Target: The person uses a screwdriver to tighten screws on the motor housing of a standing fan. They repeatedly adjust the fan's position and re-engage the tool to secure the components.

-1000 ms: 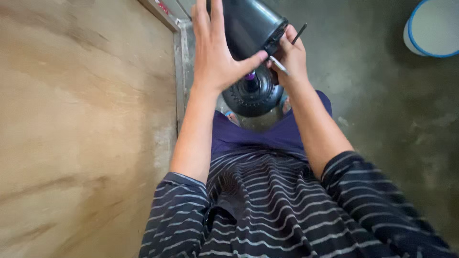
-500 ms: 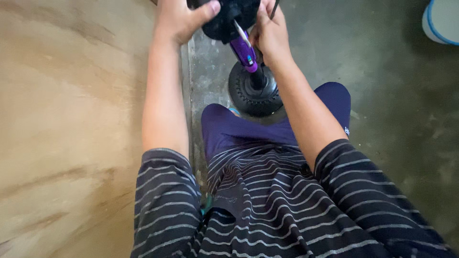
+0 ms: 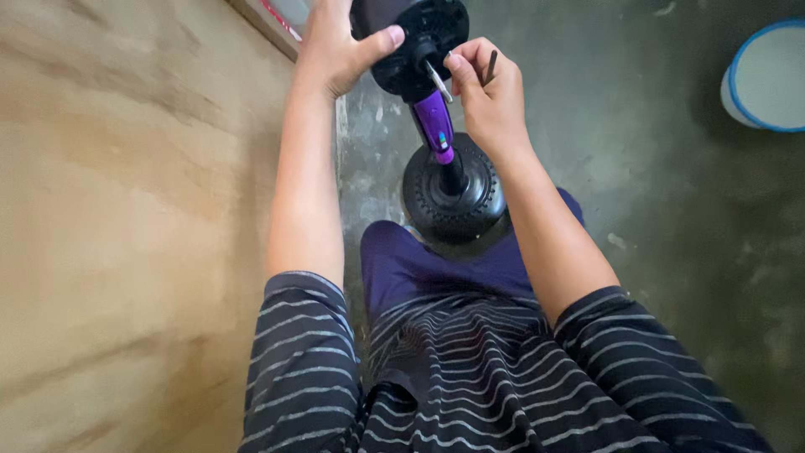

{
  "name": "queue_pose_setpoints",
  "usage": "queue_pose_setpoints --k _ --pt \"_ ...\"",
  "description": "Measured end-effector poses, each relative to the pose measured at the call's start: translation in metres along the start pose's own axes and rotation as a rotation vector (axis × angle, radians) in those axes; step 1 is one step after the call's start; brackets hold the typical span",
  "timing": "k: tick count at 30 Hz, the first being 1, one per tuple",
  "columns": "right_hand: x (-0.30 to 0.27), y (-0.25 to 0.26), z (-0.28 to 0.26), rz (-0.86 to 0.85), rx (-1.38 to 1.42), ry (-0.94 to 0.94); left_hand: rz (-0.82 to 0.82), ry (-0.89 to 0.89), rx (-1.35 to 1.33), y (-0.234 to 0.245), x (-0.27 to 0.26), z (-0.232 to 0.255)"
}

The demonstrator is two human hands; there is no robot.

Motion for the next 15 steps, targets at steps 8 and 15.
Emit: queue_pose_setpoints --k 8,15 --pt "0.029 0.004 0.011 -0.008 0.037 -0.179 0.009 -0.047 -0.01 0.007 0.017 -0.012" --pt "0.056 -0.012 0.006 -0.065 0.008 -0.071 -0.008 -0.023 -0.101 0.02 0.019 -0.041"
Point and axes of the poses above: each hand's wrist, its own x-axis towards the middle knuckle, its own y-axis out of the back of the hand, z = x × y, the point moved 10 cm from there along x, towards the middle knuckle, and after that the axes turned 8 degrees about -z, right-handed, at the moved point
